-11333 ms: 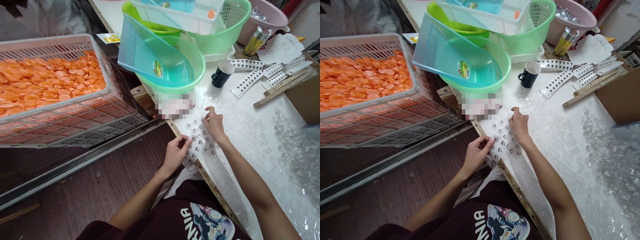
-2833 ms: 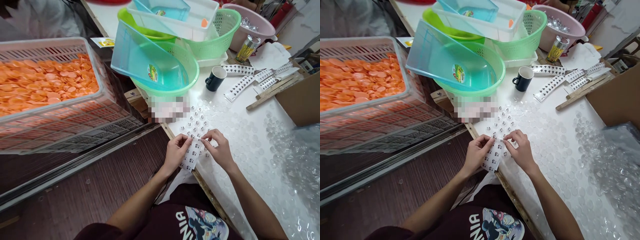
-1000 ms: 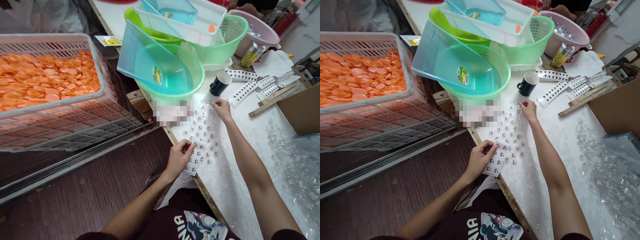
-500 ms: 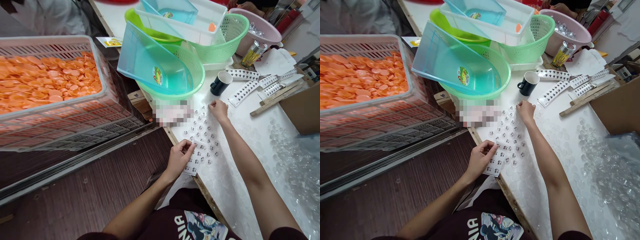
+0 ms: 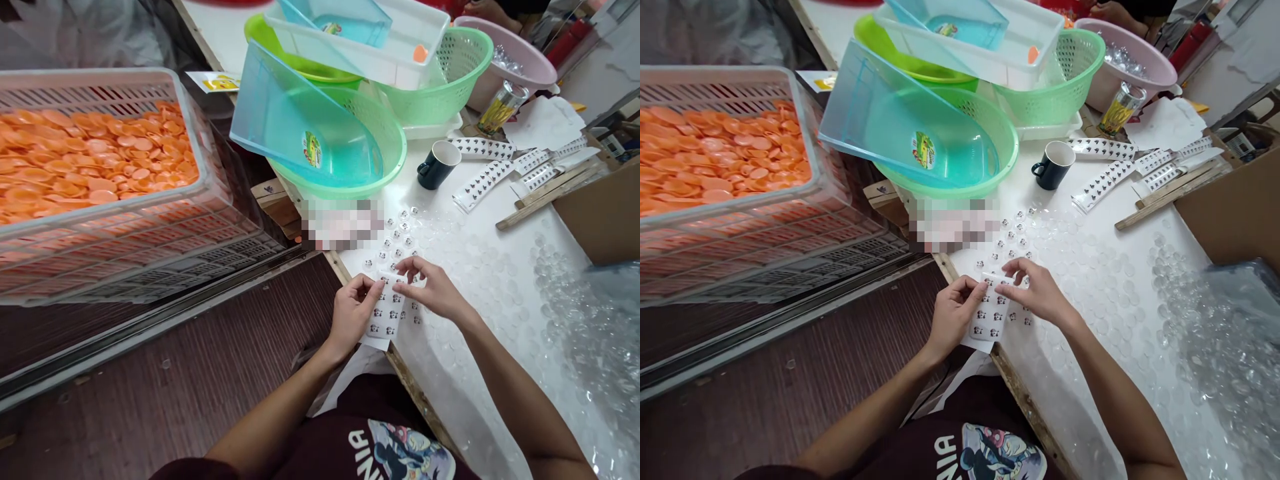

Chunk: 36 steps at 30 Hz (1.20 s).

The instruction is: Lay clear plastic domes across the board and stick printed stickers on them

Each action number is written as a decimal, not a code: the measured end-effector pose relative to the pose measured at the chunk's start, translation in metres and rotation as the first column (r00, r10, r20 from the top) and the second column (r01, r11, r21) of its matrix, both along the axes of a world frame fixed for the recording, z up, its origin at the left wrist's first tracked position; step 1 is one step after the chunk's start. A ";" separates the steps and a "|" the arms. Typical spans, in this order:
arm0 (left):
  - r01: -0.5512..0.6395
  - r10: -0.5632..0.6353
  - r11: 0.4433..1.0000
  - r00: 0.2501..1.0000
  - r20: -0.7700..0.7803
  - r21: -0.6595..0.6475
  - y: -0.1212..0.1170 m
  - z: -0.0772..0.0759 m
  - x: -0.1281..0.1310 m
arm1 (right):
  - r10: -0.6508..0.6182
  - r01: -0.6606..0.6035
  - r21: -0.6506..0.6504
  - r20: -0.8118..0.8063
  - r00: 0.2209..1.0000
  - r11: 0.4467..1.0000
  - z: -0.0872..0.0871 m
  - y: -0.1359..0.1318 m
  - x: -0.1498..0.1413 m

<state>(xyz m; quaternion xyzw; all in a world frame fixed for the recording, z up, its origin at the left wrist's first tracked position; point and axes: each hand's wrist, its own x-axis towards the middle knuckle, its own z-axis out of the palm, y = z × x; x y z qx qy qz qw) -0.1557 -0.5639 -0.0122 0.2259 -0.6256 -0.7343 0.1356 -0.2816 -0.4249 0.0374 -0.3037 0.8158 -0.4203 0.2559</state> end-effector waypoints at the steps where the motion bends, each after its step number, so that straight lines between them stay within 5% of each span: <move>1: 0.004 -0.004 1.000 1.000 -0.002 0.005 0.000 0.000 0.000 | 0.001 -0.001 0.004 0.025 1.000 1.000 0.001 0.005 0.008; 8: 0.071 -0.070 0.995 0.997 -0.022 0.065 0.002 0.006 -0.003 | -0.044 0.046 -0.033 0.047 0.998 0.998 -0.002 0.012 0.017; 16: 0.047 -0.047 0.999 0.999 0.020 0.000 0.004 0.008 -0.005 | -0.189 0.146 -0.170 -0.277 0.942 0.975 -0.004 0.015 0.033; 21: 0.042 -0.041 0.999 0.999 0.032 -0.017 0.005 0.007 -0.006 | -0.344 0.288 -0.271 -0.191 0.919 0.918 -0.004 0.002 0.027; 26: 0.061 -0.060 0.997 0.998 0.025 -0.049 0.004 0.004 -0.005 | -0.183 0.176 -0.264 -0.004 0.983 0.948 -0.009 -0.019 0.020; 31: 0.071 -0.070 0.996 0.997 0.030 -0.048 0.002 0.004 -0.004 | -0.182 0.193 -0.341 0.065 0.981 0.920 0.003 -0.024 0.003; 36: 0.059 -0.059 0.998 0.998 0.023 -0.030 0.001 0.006 -0.004 | 0.026 -0.001 -0.168 0.147 0.989 0.986 0.013 -0.024 -0.005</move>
